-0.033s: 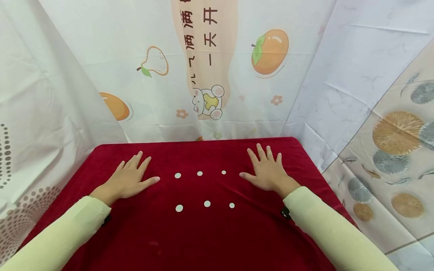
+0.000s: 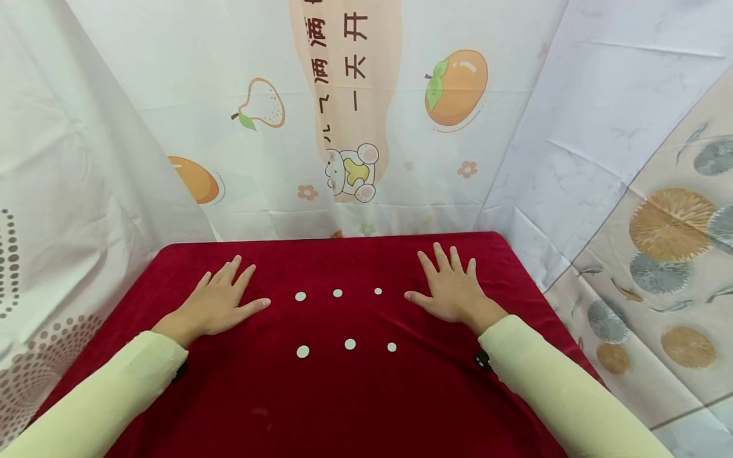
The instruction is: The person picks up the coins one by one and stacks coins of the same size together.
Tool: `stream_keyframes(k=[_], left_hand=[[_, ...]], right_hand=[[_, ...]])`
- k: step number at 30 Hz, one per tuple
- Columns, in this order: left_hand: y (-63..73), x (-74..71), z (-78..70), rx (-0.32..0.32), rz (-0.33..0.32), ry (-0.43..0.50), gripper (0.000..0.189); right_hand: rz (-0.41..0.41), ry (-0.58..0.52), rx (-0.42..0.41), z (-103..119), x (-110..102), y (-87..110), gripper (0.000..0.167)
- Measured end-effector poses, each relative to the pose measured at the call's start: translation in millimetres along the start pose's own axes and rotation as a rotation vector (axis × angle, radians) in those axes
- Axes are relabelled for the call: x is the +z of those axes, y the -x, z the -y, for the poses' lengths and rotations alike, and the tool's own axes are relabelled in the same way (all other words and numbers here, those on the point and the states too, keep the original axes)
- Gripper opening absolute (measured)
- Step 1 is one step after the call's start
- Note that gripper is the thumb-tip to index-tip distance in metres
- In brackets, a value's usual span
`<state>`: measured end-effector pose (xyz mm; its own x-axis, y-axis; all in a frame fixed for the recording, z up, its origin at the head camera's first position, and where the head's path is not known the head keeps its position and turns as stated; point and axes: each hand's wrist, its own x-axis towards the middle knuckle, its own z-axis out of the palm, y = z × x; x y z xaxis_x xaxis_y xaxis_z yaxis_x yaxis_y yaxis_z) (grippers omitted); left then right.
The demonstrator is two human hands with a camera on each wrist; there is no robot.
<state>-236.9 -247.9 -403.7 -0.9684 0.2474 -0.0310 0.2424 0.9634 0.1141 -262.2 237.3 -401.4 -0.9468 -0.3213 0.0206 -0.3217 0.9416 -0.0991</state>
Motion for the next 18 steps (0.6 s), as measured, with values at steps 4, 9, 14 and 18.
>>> stream_keyframes(k=[4, 9, 14, 18], left_hand=[[-0.6, 2.8, -1.6, -0.002, 0.002, 0.007, 0.104], [-3.5, 7.2, -4.1, 0.006, 0.004, 0.036, 0.106], [-3.4, 10.5, -9.7, 0.026, -0.019, 0.075, 0.106], [-2.8, 12.9, -14.8, 0.053, -0.058, 0.09, 0.104]], right_hand=[[0.008, -0.005, -0.002, -1.4, 1.6, 0.5, 0.102], [-0.006, -0.024, -0.017, 1.8, 2.4, 0.4, 0.1], [-0.039, -0.057, -0.064, 14.1, 6.3, -1.5, 0.094], [-0.064, -0.087, -0.097, 24.7, 10.8, -4.0, 0.088]])
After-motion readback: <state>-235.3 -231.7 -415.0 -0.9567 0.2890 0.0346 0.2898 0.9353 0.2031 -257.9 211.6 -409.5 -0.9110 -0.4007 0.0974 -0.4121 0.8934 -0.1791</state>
